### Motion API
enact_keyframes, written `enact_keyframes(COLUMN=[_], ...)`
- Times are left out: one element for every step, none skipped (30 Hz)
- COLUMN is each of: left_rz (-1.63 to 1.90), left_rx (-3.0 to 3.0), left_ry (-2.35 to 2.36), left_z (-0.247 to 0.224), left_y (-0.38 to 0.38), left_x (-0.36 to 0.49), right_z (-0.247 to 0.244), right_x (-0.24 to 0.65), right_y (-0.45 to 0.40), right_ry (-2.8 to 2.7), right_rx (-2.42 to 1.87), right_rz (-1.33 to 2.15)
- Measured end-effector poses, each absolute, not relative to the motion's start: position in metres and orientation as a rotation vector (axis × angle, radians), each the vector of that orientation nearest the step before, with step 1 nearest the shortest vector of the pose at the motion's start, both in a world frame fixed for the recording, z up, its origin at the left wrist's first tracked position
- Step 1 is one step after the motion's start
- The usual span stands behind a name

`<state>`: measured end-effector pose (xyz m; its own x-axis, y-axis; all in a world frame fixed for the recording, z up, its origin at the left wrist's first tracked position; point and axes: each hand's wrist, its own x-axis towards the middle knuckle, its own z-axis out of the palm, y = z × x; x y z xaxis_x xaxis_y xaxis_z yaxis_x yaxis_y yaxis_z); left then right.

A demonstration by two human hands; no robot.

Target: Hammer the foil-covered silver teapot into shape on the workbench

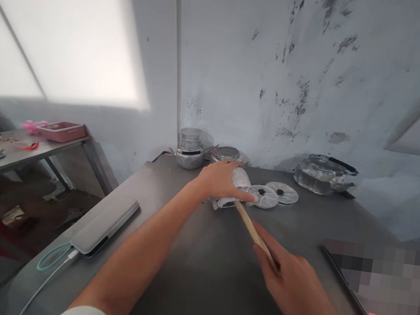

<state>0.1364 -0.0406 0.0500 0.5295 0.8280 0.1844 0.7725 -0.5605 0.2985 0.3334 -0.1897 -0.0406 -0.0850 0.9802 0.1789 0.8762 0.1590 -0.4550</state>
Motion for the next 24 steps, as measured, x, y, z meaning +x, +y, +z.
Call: enact_keyframes(left_rz=[0.455,0.456,0.458,0.461,0.465,0.466,0.466,0.468,0.470,0.473,0.476,0.478,0.479,0.475,0.471,0.465,0.460,0.458,0.460,0.465,0.471,0.477,0.479,0.478], left_rx=[2.579,2.575,2.573,2.574,2.578,2.583,2.589,2.594,2.596,2.597,2.597,2.596,2.594,2.590,2.586,2.583,2.581,2.582,2.586,2.592,2.598,2.602,2.603,2.602], left_ry=[1.370,1.373,1.376,1.378,1.379,1.376,1.373,1.371,1.369,1.366,1.364,1.362,1.362,1.364,1.370,1.376,1.380,1.381,1.380,1.377,1.373,1.369,1.364,1.360], left_z=[0.0500,0.0499,0.0497,0.0494,0.0491,0.0489,0.0487,0.0487,0.0487,0.0489,0.0492,0.0496,0.0500,0.0503,0.0505,0.0506,0.0506,0.0503,0.0499,0.0493,0.0488,0.0484,0.0481,0.0480], left_y=[-0.0403,-0.0401,-0.0400,-0.0400,-0.0400,-0.0402,-0.0403,-0.0405,-0.0407,-0.0408,-0.0409,-0.0410,-0.0411,-0.0412,-0.0413,-0.0414,-0.0414,-0.0414,-0.0412,-0.0410,-0.0407,-0.0403,-0.0399,-0.0396], left_x=[0.1362,0.1360,0.1360,0.1361,0.1363,0.1366,0.1370,0.1372,0.1374,0.1374,0.1372,0.1370,0.1368,0.1366,0.1365,0.1365,0.1366,0.1369,0.1371,0.1373,0.1374,0.1374,0.1373,0.1371], right_z=[-0.0404,-0.0403,-0.0403,-0.0404,-0.0406,-0.0408,-0.0410,-0.0411,-0.0411,-0.0411,-0.0409,-0.0406,-0.0403,-0.0400,-0.0398,-0.0398,-0.0399,-0.0402,-0.0406,-0.0409,-0.0411,-0.0411,-0.0409,-0.0404], right_x=[0.3332,0.3331,0.3330,0.3329,0.3328,0.3327,0.3325,0.3322,0.3320,0.3317,0.3315,0.3313,0.3313,0.3315,0.3319,0.3325,0.3331,0.3338,0.3344,0.3349,0.3350,0.3349,0.3346,0.3341], right_y=[-0.1902,-0.1904,-0.1903,-0.1899,-0.1894,-0.1888,-0.1885,-0.1884,-0.1887,-0.1894,-0.1902,-0.1911,-0.1919,-0.1924,-0.1926,-0.1924,-0.1919,-0.1913,-0.1906,-0.1900,-0.1895,-0.1894,-0.1894,-0.1897], right_ry=[-1.998,-2.003,-2.019,-2.042,-2.071,-2.096,-2.110,-2.112,-2.106,-2.092,-2.073,-2.052,-2.037,-2.024,-2.024,-2.033,-2.051,-2.071,-2.090,-2.101,-2.104,-2.098,-2.087,-2.070], right_rx=[-1.754,-1.755,-1.768,-1.789,-1.807,-1.821,-1.832,-1.837,-1.836,-1.831,-1.823,-1.815,-1.805,-1.805,-1.815,-1.838,-1.865,-1.889,-1.903,-1.905,-1.894,-1.873,-1.851,-1.835], right_rz=[0.309,0.302,0.302,0.307,0.321,0.337,0.349,0.363,0.379,0.393,0.401,0.398,0.386,0.364,0.343,0.329,0.322,0.323,0.325,0.329,0.334,0.343,0.354,0.358])
